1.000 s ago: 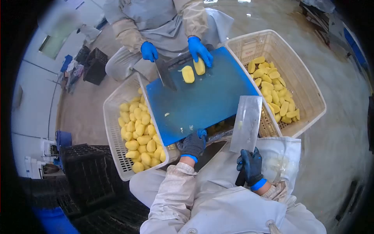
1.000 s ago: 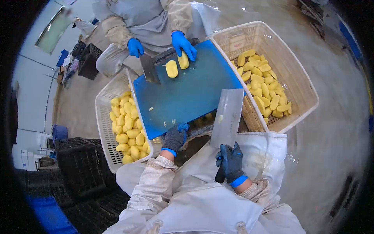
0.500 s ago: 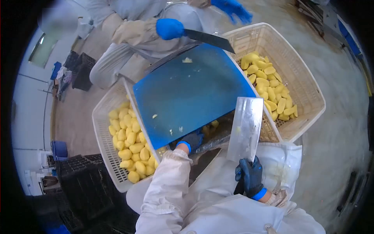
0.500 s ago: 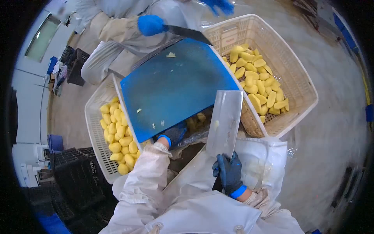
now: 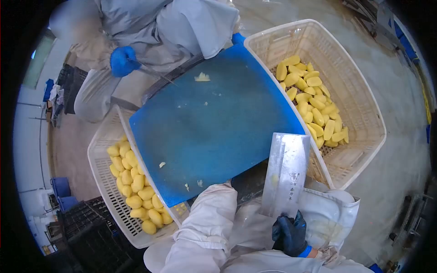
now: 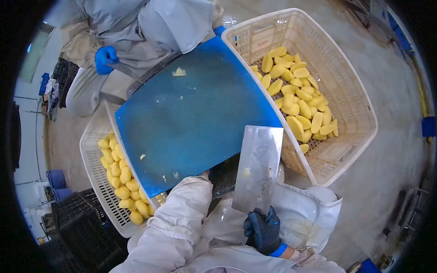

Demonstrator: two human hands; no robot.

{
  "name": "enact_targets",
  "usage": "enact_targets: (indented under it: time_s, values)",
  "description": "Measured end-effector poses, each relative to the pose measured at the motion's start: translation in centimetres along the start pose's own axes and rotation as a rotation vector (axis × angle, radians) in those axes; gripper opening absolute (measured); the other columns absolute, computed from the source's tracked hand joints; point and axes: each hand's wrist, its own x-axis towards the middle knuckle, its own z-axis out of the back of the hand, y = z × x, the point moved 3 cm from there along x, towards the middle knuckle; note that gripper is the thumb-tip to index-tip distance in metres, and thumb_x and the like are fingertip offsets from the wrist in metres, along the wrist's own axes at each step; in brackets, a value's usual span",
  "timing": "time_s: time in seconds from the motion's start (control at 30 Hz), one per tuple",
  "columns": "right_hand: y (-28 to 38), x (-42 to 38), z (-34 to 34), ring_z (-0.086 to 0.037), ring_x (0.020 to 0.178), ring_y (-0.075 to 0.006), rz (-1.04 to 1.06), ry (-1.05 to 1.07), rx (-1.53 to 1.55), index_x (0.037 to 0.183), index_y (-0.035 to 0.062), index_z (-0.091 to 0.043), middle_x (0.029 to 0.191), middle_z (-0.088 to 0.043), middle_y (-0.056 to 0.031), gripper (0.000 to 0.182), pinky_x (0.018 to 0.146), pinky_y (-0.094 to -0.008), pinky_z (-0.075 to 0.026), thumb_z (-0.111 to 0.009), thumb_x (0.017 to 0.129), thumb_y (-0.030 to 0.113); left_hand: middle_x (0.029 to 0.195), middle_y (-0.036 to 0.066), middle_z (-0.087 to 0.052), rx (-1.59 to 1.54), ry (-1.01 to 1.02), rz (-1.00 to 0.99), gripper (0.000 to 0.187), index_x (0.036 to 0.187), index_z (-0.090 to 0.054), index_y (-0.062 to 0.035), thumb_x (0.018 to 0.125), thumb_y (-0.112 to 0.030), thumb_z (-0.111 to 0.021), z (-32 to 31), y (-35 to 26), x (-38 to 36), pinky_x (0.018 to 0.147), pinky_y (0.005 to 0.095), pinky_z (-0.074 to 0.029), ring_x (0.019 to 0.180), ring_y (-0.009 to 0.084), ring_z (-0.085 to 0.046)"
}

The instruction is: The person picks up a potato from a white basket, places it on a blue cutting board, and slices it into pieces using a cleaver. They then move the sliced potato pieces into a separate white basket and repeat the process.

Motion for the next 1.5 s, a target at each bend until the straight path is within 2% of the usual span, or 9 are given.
enact_targets:
  time_s: [0.37, 0.77, 0.87, 0.97, 1.2, 1.3, 1.4, 1.47, 1.5]
  values:
    - [-0.4, -0.7, 0.9, -0.05, 0.048, -0.0137, 0.082, 0.139, 0.047, 0.099, 0.0026, -0.045, 0.062, -0.052, -0.0069, 0.016, 0.042, -0.0269, -0.043, -0.053, 0.087, 0.008, 0.127, 0.019, -0.046, -0.214, 0.037, -0.044, 0.045, 0.126, -0.042, -0.0053, 0.087, -0.025, -0.049, 0.8, -5.4, -1.7, 0.095, 0.038, -0.037, 0.114, 0.0319, -0.046]
    - [-1.6, 0.4, 0.9, -0.049, 0.055, -0.0123, -0.124, 0.249, 0.102, 0.107, 0.0054, -0.044, 0.069, -0.054, -0.006, 0.022, 0.048, -0.0257, -0.042, -0.053, 0.089, 0.013, 0.126, 0.018, -0.047, -0.445, 0.219, -0.234, 0.047, 0.128, -0.04, -0.0051, 0.087, -0.025, -0.051, 1.0, -14.2, 8.5, 0.094, 0.0374, -0.038, 0.112, 0.0311, -0.048]
    - [-3.2, 0.9, 0.9, -0.049, 0.056, -0.0116, -0.122, 0.246, 0.165, 0.109, 0.0065, -0.044, 0.069, -0.053, -0.0056, 0.023, 0.049, -0.0252, -0.042, -0.053, 0.089, 0.014, 0.126, 0.018, -0.048, -0.49, 0.301, -0.234, 0.047, 0.128, -0.04, -0.0051, 0.087, -0.025, -0.051, 9.7, -25.4, 6.0, 0.093, 0.0373, -0.039, 0.112, 0.0308, -0.048]
    - [-2.1, 0.3, 0.7, -0.048, 0.056, -0.0109, -0.149, 0.305, 0.167, 0.11, 0.0067, -0.044, 0.069, -0.052, -0.005, 0.024, 0.049, -0.0249, -0.042, -0.053, 0.089, 0.014, 0.125, 0.018, -0.048, -0.52, 0.351, -0.199, 0.048, 0.129, -0.04, -0.0051, 0.087, -0.025, -0.051, 2.7, -17.9, 6.4, 0.093, 0.0372, -0.039, 0.111, 0.0306, -0.048]
    - [-1.2, -1.0, 1.0, -0.05, 0.049, -0.0124, 0.151, 0.235, 0.101, 0.097, 0.0027, -0.048, 0.062, -0.053, -0.0064, 0.013, 0.044, -0.0263, -0.043, -0.052, 0.088, 0.011, 0.125, 0.017, -0.049, -0.554, 0.332, -0.063, 0.049, 0.129, -0.039, -0.005, 0.087, -0.025, -0.052, 6.7, -15.9, -2.3, 0.092, 0.0369, -0.04, 0.111, 0.0302, -0.049]
    - [-1.0, -1.0, 1.7, -0.05, 0.05, -0.0115, 0.228, 0.213, 0.032, 0.098, 0.0031, -0.048, 0.064, -0.054, -0.0055, 0.016, 0.044, -0.0259, -0.042, -0.053, 0.089, 0.014, 0.121, 0.011, -0.05, 0.014, 0.231, -0.352, 0.042, 0.132, -0.037, -0.0069, 0.094, -0.024, -0.043, 12.0, -17.8, -8.0, 0.096, 0.0332, -0.037, 0.107, 0.0227, -0.049]
    - [-1.4, -0.2, 2.1, -0.051, 0.048, -0.0126, 0.32, 0.206, 0.1, 0.097, 0.0032, -0.047, 0.062, -0.053, -0.0059, 0.016, 0.04, -0.0253, -0.043, -0.053, 0.088, 0.015, 0.109, 0.01, -0.056, -0.325, 0.09, -0.346, 0.048, 0.134, -0.033, -0.0099, 0.092, -0.026, -0.047, 16.3, -20.8, -13.3, 0.082, 0.0305, -0.046, 0.093, 0.0218, -0.055]
    - [-0.7, -0.6, 1.9, -0.051, 0.05, -0.0113, 0.318, 0.221, 0.148, 0.101, 0.0043, -0.047, 0.066, -0.053, -0.0047, 0.019, 0.038, -0.024, -0.043, -0.055, 0.087, 0.014, 0.104, 0.011, -0.056, -1.869, 0.277, -0.088, 0.049, 0.131, -0.037, -0.0089, 0.09, -0.031, -0.05, 17.3, -23.0, -16.2, 0.069, 0.0279, -0.05, 0.085, 0.02, -0.057]
    - [-0.6, -0.7, 1.9, -0.051, 0.05, -0.0106, 0.325, 0.232, 0.163, 0.102, 0.0048, -0.047, 0.067, -0.052, -0.0042, 0.02, 0.037, -0.0233, -0.043, -0.056, 0.087, 0.014, 0.104, 0.011, -0.056, -1.862, 0.229, -0.103, 0.049, 0.131, -0.037, -0.0089, 0.09, -0.031, -0.05, 17.3, -23.0, -16.7, 0.069, 0.0279, -0.05, 0.085, 0.02, -0.057]
